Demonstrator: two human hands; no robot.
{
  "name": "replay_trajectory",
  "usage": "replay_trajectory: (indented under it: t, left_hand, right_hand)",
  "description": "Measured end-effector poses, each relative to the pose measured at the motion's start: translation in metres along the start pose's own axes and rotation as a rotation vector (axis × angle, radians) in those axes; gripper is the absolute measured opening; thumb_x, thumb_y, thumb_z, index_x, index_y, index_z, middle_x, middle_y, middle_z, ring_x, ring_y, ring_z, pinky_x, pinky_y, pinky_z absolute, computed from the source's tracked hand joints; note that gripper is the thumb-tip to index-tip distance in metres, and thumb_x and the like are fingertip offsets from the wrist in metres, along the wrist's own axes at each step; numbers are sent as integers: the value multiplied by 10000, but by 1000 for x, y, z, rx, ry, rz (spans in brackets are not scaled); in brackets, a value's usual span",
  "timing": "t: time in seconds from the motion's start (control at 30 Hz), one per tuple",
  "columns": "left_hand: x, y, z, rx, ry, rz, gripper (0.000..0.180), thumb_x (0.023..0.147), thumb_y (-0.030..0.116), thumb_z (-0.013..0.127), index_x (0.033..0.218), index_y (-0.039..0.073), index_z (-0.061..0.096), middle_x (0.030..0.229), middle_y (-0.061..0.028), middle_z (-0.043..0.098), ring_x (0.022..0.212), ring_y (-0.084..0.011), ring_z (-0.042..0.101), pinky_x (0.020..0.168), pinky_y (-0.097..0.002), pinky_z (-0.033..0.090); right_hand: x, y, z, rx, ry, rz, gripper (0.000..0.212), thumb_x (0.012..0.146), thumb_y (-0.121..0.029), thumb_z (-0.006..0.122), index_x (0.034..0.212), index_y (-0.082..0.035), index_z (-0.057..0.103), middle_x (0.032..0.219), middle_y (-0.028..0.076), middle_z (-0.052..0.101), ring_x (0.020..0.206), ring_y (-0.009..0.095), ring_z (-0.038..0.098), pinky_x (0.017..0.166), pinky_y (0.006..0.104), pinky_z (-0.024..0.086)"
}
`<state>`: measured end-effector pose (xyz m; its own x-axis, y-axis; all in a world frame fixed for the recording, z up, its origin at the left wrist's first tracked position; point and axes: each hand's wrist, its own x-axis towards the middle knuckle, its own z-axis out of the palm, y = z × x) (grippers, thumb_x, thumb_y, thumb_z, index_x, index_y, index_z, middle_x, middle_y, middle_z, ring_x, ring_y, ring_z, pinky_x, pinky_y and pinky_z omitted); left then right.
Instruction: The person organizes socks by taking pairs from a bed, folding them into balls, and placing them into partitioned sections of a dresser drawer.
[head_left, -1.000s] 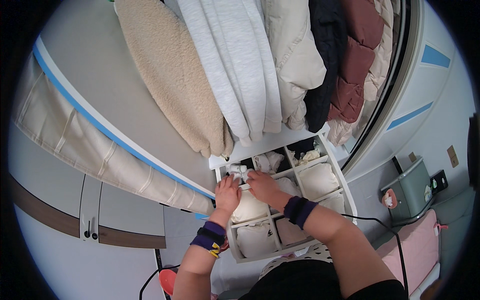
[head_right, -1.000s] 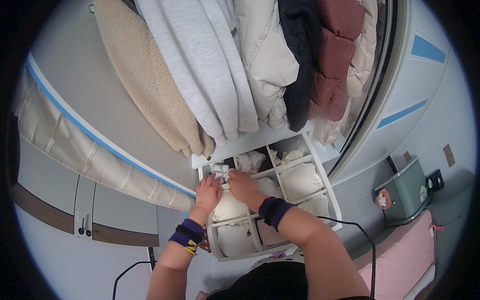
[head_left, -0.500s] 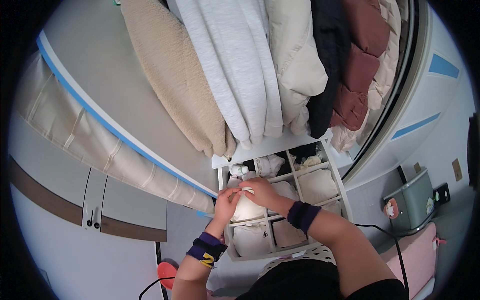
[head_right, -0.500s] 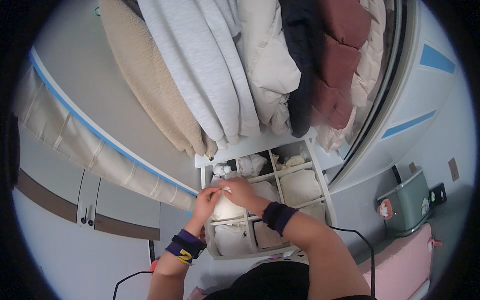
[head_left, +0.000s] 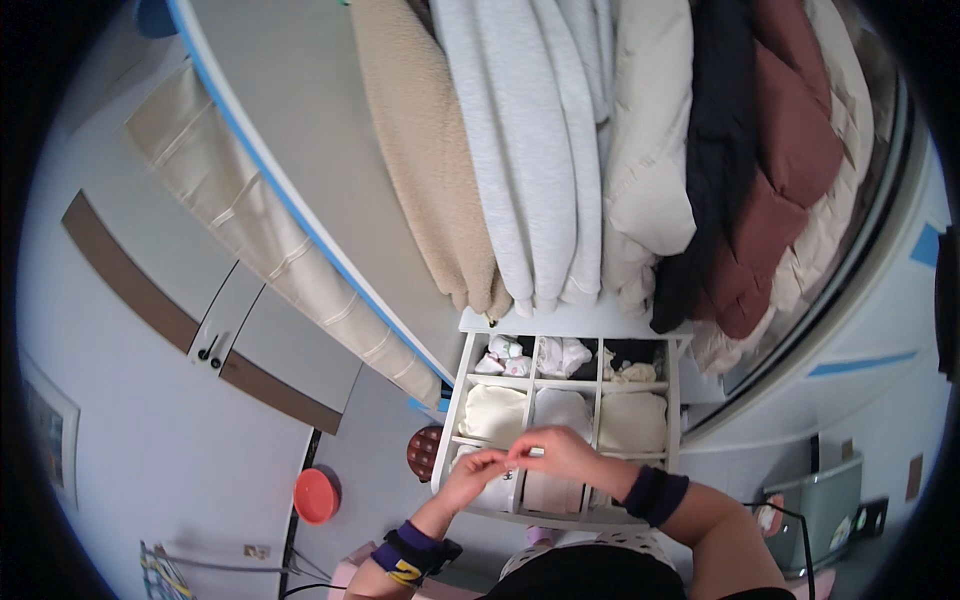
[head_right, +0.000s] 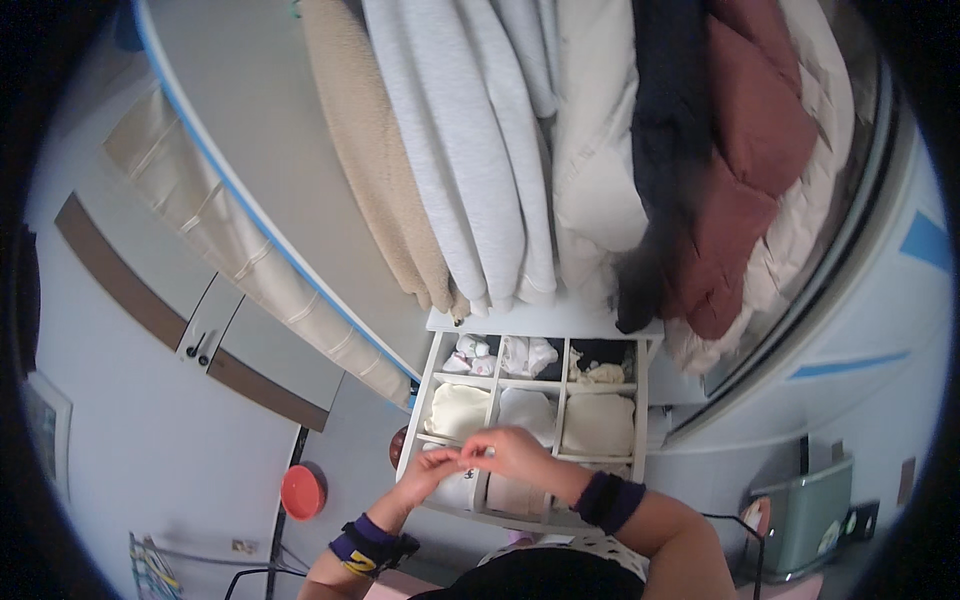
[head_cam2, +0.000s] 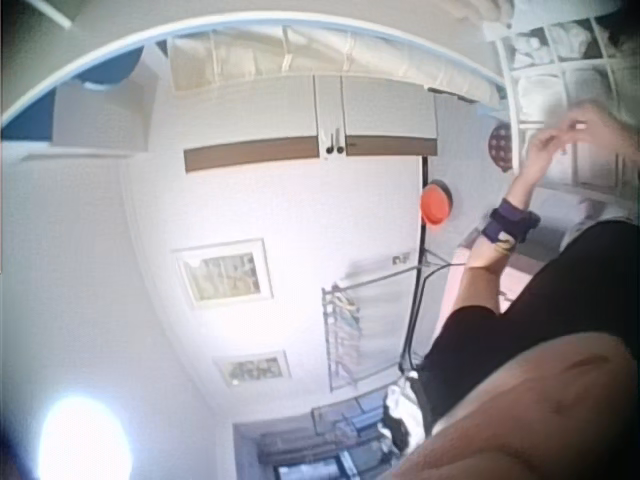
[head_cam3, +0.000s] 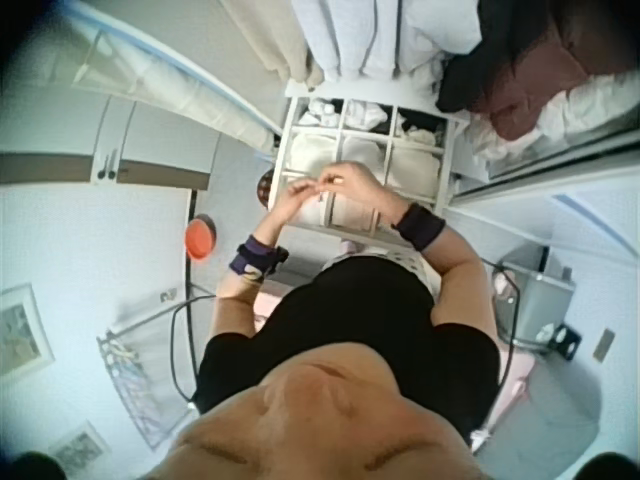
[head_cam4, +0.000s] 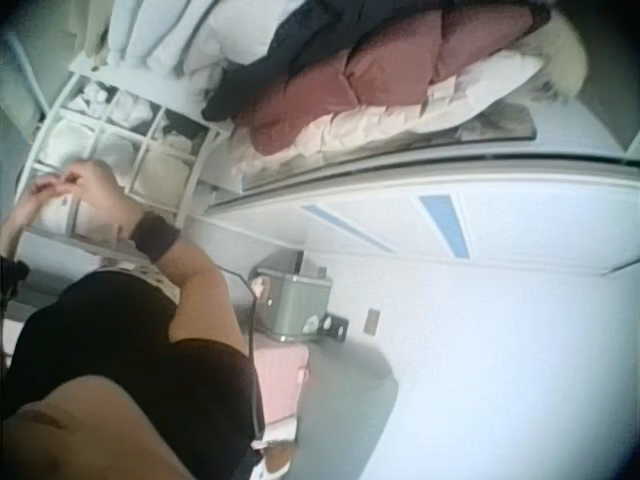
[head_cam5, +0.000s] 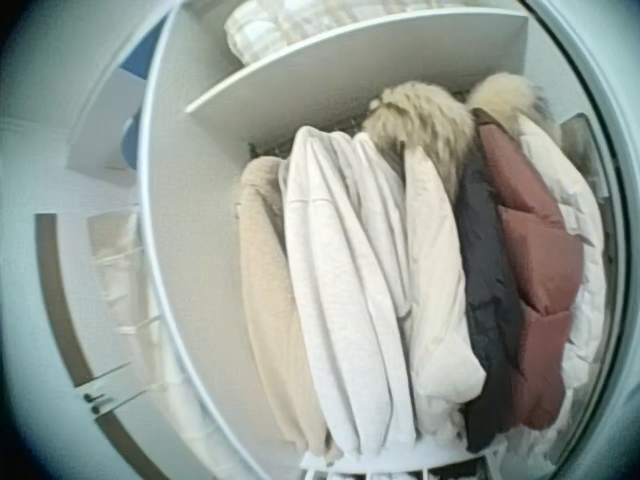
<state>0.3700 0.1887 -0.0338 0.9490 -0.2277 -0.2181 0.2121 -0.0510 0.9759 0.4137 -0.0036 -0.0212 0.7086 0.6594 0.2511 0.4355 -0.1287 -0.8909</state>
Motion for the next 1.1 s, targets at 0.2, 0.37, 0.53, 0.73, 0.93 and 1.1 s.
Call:
replay_trajectory:
  t: [0.2,0.37,0.53,0.73,0.93,1.1]
  left_hand:
    - [-62,-31,43,-190,-17,-102,164,844,91,541,974,19,610,917,-28,615,886,-88,541,826,-223,403]
    - [-112,-59,77,-448,126,-207,180,847,93,539,1002,21,595,935,-20,607,882,-82,537,802,-214,407]
    - [-168,-67,100,-403,209,-83,145,859,72,515,965,13,596,922,-7,591,858,-82,525,783,-225,404]
    - [-238,-70,128,-441,425,-50,157,869,80,507,968,-3,597,933,-16,578,909,-88,510,840,-225,385]
    - [-313,-98,167,-454,564,-17,164,864,99,524,965,0,609,983,-19,582,936,-81,504,861,-230,385]
    - [-377,-127,216,-492,694,29,165,858,104,529,954,0,615,983,-18,577,923,-87,510,853,-233,388]
  right_hand:
    - [-38,-7,1,43,-340,-55,136,721,-227,669,776,-109,627,714,32,620,645,191,599,591,279,457]
    - [-60,-2,20,98,-589,-77,121,733,-189,659,781,-87,616,735,32,591,668,178,591,602,280,460]
    - [-69,-18,50,147,-816,-192,109,726,-163,656,779,-79,611,749,29,584,685,178,587,612,277,460]
    - [-79,-51,95,175,-1089,-235,114,731,-169,654,778,-74,611,767,24,581,707,176,582,630,275,460]
    - [-119,-74,151,139,-1297,-290,114,736,-178,651,783,-81,615,769,28,579,708,185,579,632,278,459]
    - [-163,-105,193,92,-1510,-313,120,745,-194,644,794,-88,616,765,27,578,705,184,580,630,282,459]
